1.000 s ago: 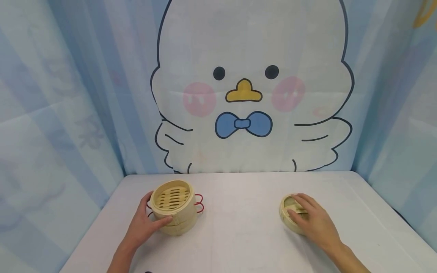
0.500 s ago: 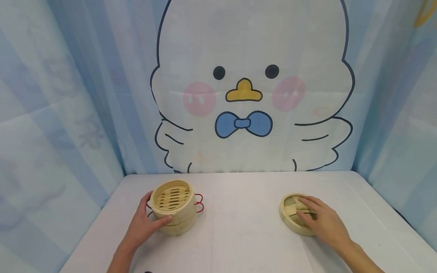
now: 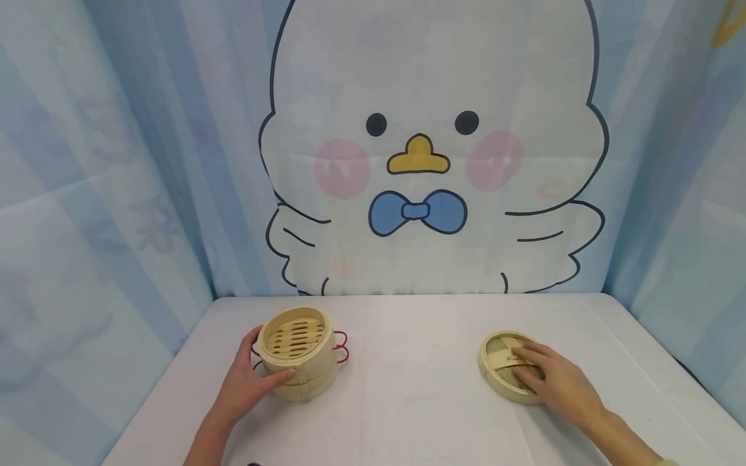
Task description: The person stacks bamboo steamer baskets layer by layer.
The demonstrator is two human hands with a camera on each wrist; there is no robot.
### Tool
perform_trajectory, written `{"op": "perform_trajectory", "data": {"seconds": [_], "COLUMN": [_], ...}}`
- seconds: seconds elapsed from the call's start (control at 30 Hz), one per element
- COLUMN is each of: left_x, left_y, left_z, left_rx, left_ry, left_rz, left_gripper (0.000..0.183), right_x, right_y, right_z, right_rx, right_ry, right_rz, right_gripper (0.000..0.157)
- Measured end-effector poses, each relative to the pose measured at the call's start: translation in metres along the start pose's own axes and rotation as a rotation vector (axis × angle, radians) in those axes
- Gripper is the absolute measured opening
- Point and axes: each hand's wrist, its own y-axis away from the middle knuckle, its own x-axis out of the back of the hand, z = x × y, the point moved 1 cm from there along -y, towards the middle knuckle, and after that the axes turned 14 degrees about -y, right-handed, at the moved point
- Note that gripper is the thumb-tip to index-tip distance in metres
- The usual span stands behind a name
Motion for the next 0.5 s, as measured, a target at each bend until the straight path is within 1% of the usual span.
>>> {"op": "perform_trajectory", "data": {"seconds": [0.13, 0.37, 0.5], "left_x": [-0.0001, -0.0008, -0.0013], "left_y": [0.0002, -0.0006, -0.0004], "left_z": [0.0003, -0.0009, -0.0016], "left_rx": [0.003, 0.007, 0.003], "left_ry": [-0.002, -0.009, -0.005], "left_rz": [-0.003, -0.010, -0.006], "left_gripper": [0.108, 0.109, 0.108], "right_x": [-0.0010, -0.0043, -0.0069], "right_y": [0.0005, 0.0002, -0.0007], "right_z": [0.0018, 0.0065, 0.0092], "right_rx": [0.008, 0.082, 0.100], "right_ry": [-0.008, 0.000, -0.005], "right_rz": [-0.005, 0.059, 0.088], "right_gripper": [0.039, 0.034, 0.032]}}
